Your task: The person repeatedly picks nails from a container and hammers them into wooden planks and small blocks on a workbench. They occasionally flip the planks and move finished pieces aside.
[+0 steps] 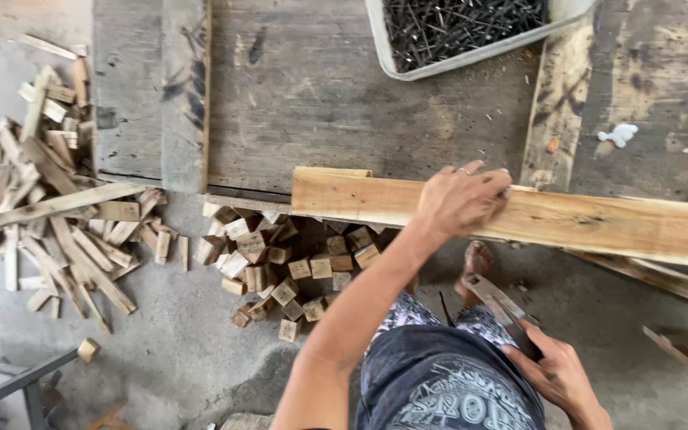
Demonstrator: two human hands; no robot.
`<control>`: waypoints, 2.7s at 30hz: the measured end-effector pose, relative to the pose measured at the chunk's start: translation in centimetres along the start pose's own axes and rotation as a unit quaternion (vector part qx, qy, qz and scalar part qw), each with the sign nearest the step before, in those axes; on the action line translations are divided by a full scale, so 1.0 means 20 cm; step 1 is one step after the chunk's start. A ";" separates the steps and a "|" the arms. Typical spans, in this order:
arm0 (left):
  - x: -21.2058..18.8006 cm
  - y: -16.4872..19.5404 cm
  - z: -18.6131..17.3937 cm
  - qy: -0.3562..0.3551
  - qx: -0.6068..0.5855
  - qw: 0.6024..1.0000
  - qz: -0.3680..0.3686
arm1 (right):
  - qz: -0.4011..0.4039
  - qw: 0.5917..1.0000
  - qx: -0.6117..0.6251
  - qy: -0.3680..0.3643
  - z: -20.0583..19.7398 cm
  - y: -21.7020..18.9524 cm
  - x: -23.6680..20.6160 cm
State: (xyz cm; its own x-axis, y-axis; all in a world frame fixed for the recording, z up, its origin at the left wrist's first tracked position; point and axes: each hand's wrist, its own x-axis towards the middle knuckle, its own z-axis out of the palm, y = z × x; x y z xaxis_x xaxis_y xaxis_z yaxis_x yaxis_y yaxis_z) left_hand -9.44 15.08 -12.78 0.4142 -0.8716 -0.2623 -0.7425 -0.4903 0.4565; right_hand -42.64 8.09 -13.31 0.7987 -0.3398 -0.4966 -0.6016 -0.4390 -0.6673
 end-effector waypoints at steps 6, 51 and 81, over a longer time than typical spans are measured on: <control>-0.05 -0.04 0.00 0.095 0.019 0.992 0.078 | -0.026 1.000 0.008 0.008 0.00 0.01 -0.02; -0.40 -0.01 -0.15 0.142 -0.723 0.670 -0.091 | 0.141 0.989 0.020 -0.027 -0.11 0.26 -0.24; -0.21 0.05 0.02 0.257 -0.266 0.923 0.108 | 0.175 0.981 0.067 0.039 -0.21 0.19 -0.33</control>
State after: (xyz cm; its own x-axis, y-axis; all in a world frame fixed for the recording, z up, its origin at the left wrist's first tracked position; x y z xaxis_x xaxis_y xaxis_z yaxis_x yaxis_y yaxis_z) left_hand -12.10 18.38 -11.58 0.5827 -0.7703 0.2590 -0.5307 -0.1193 0.8391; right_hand -50.18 5.09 -10.27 0.5365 -0.5158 -0.6679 -0.8286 -0.1720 -0.5328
